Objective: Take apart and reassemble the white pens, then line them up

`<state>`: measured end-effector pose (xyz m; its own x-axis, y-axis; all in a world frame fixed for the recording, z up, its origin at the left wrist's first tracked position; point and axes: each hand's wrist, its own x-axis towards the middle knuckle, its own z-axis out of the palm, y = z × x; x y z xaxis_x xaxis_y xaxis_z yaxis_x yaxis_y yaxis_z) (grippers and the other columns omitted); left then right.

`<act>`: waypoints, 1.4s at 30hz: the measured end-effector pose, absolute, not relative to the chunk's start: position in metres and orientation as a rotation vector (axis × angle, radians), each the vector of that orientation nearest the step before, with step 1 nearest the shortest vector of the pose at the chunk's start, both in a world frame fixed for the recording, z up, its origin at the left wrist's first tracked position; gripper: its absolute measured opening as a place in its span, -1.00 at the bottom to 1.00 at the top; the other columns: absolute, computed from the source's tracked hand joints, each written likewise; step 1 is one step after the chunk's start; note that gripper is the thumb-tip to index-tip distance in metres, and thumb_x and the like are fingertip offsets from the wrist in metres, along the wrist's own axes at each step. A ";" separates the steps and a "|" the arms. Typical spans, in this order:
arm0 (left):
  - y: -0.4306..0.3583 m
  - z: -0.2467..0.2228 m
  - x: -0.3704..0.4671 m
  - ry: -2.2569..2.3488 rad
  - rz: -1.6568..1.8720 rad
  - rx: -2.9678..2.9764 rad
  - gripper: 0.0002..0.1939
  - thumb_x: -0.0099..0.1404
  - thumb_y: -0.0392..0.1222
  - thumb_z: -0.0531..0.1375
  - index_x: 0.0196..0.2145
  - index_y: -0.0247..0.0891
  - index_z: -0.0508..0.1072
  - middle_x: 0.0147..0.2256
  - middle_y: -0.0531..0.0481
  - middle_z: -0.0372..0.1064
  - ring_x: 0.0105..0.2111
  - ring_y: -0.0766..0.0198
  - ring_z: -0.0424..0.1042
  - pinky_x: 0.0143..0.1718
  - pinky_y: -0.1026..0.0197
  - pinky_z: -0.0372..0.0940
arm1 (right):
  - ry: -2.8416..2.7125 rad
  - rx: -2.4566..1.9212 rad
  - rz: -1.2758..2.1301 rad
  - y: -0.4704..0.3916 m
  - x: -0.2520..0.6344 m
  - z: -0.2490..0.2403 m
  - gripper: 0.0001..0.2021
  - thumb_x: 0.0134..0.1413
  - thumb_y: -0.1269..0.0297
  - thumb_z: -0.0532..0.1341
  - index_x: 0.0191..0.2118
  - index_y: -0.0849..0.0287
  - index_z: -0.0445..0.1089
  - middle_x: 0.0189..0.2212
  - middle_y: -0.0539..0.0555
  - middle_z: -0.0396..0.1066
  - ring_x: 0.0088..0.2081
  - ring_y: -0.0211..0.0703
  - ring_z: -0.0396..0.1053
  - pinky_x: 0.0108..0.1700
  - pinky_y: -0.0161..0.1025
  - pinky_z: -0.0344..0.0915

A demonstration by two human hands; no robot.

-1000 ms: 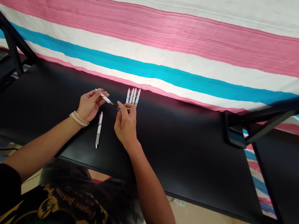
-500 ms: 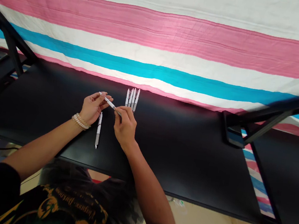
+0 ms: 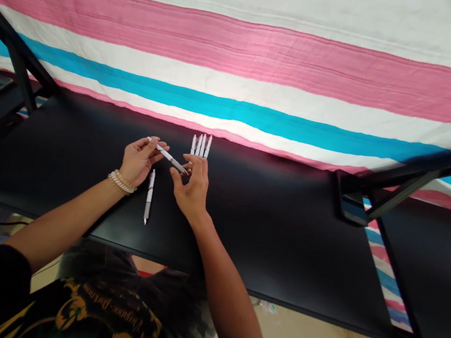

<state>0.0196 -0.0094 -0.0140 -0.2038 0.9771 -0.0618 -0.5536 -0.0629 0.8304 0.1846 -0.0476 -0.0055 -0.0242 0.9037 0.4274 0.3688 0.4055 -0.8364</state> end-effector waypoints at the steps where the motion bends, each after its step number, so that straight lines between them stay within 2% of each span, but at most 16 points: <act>1: -0.009 -0.014 0.019 0.904 1.585 0.651 -0.65 0.14 -0.04 0.42 -0.25 -0.34 0.50 -0.25 -0.17 0.56 -0.21 0.12 0.59 -0.13 0.09 0.47 | -1.601 -1.142 0.633 -0.048 0.184 -0.006 -0.74 0.22 0.23 0.22 0.00 0.08 0.29 -0.24 0.07 0.46 -0.28 -0.16 0.48 -0.22 -0.20 0.44; 14: -0.007 -0.013 0.019 0.933 1.595 0.664 -0.63 0.12 -0.01 0.42 -0.26 -0.34 0.50 -0.27 -0.16 0.56 -0.24 0.13 0.59 -0.16 0.10 0.47 | -1.586 -1.195 0.645 -0.048 0.186 -0.005 -0.77 0.24 0.22 0.19 -0.02 0.09 0.23 -0.31 0.03 0.48 -0.41 -0.22 0.44 -0.34 -0.25 0.41; 23: -0.010 -0.011 0.020 0.935 1.587 0.698 -0.62 0.12 0.01 0.42 -0.27 -0.34 0.50 -0.29 -0.16 0.55 -0.27 0.15 0.58 -0.22 0.13 0.47 | -1.655 -1.187 0.695 -0.048 0.187 -0.005 -0.77 0.25 0.20 0.18 -0.04 0.10 0.19 -0.35 0.03 0.49 -0.43 -0.20 0.44 -0.33 -0.25 0.37; 26: -0.010 -0.009 0.021 0.911 1.563 0.695 -0.65 0.14 -0.01 0.41 -0.26 -0.33 0.49 -0.29 -0.13 0.53 -0.26 0.17 0.57 -0.21 0.14 0.47 | -1.700 -1.184 0.800 -0.048 0.187 -0.005 -0.82 0.32 0.22 0.09 -0.02 0.11 0.17 -0.45 -0.03 0.44 -0.50 -0.24 0.39 -0.37 -0.27 0.33; 29: -0.011 -0.003 0.019 0.811 1.498 0.625 -0.71 0.18 -0.09 0.39 -0.22 -0.29 0.47 -0.32 -0.04 0.48 -0.30 0.25 0.54 -0.27 0.21 0.45 | -1.682 -1.161 0.815 -0.049 0.184 -0.004 -0.71 0.30 0.18 0.13 0.05 0.11 0.13 -0.35 0.00 0.45 -0.44 -0.23 0.40 -0.37 -0.28 0.33; 31: -0.011 0.002 0.015 0.704 1.445 0.529 -0.76 0.23 -0.10 0.35 -0.24 -0.26 0.44 -0.44 0.07 0.38 -0.47 0.38 0.45 -0.45 0.34 0.37 | -1.671 -1.147 0.789 -0.049 0.182 -0.004 -0.68 0.28 0.15 0.16 0.06 0.11 0.13 -0.29 0.03 0.45 -0.39 -0.23 0.40 -0.37 -0.29 0.32; 34: -0.011 0.011 0.007 0.593 1.352 0.404 -0.70 0.32 0.06 0.20 -0.33 -0.26 0.39 -0.65 0.21 0.05 -0.73 0.49 0.09 -0.74 0.42 -0.01 | -1.687 -1.139 0.762 -0.049 0.182 -0.003 -0.72 0.28 0.16 0.16 0.02 0.11 0.18 -0.32 0.01 0.42 -0.38 -0.23 0.39 -0.36 -0.29 0.31; 37: -0.012 0.016 0.000 0.598 1.300 0.342 -0.70 0.36 0.04 0.09 -0.40 -0.23 0.33 -0.70 0.25 -0.18 -0.78 0.48 -0.14 -0.77 0.37 -0.25 | -1.722 -1.136 0.741 -0.049 0.182 -0.004 -0.76 0.27 0.19 0.17 -0.01 0.11 0.22 -0.33 0.01 0.41 -0.38 -0.24 0.39 -0.36 -0.29 0.30; 39: -0.013 0.018 -0.001 0.598 1.279 0.312 -0.75 0.35 -0.04 0.06 -0.42 -0.22 0.29 -0.69 0.25 -0.24 -0.79 0.47 -0.19 -0.75 0.36 -0.31 | -1.736 -1.142 0.726 -0.050 0.182 -0.004 -0.78 0.27 0.20 0.17 -0.02 0.11 0.25 -0.33 0.01 0.42 -0.38 -0.24 0.39 -0.34 -0.28 0.31; 42: -0.014 0.021 -0.001 0.577 1.258 0.274 -0.73 0.36 0.00 0.05 -0.42 -0.21 0.27 -0.69 0.26 -0.27 -0.78 0.47 -0.22 -0.74 0.35 -0.35 | -1.754 -1.143 0.724 -0.050 0.182 -0.005 -0.80 0.27 0.21 0.17 -0.04 0.12 0.27 -0.33 0.02 0.43 -0.39 -0.24 0.38 -0.33 -0.27 0.32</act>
<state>-0.0005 -0.0138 0.0213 0.1906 0.9471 -0.2582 -0.8135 0.2996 0.4985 0.1822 -0.0501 -0.0047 -0.1744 0.9151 0.3636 0.3925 0.4033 -0.8267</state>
